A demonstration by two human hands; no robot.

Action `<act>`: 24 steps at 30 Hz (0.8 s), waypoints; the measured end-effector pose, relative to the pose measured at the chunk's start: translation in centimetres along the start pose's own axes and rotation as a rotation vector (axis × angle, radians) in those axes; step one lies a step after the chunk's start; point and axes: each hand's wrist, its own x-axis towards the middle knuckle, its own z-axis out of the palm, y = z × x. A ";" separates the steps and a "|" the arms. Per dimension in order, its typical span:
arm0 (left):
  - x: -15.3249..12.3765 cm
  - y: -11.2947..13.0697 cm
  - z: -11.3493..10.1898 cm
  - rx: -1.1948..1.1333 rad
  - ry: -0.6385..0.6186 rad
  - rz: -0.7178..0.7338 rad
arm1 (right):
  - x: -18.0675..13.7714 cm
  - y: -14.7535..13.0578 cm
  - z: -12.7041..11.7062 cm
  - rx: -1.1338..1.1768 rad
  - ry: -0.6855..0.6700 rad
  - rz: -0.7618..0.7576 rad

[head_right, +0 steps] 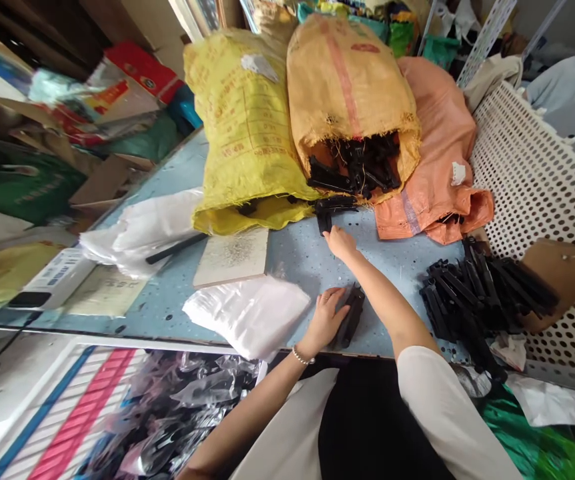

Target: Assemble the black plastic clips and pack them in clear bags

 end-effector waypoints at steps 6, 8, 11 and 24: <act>6.1 1.7 -4.8 -0.696 0.177 -0.315 | -7.9 1.9 1.2 0.166 -0.098 -0.094; 7.2 2.5 -5.7 -0.814 0.123 -0.369 | -11.7 2.9 1.1 0.362 -0.167 -0.228; 6.2 3.9 -5.7 -0.935 -0.007 -0.407 | -14.8 4.1 0.0 0.452 -0.053 -0.311; 0.6 6.8 -3.8 -0.701 -0.088 -0.443 | -15.0 4.5 -0.5 -0.008 0.306 -0.596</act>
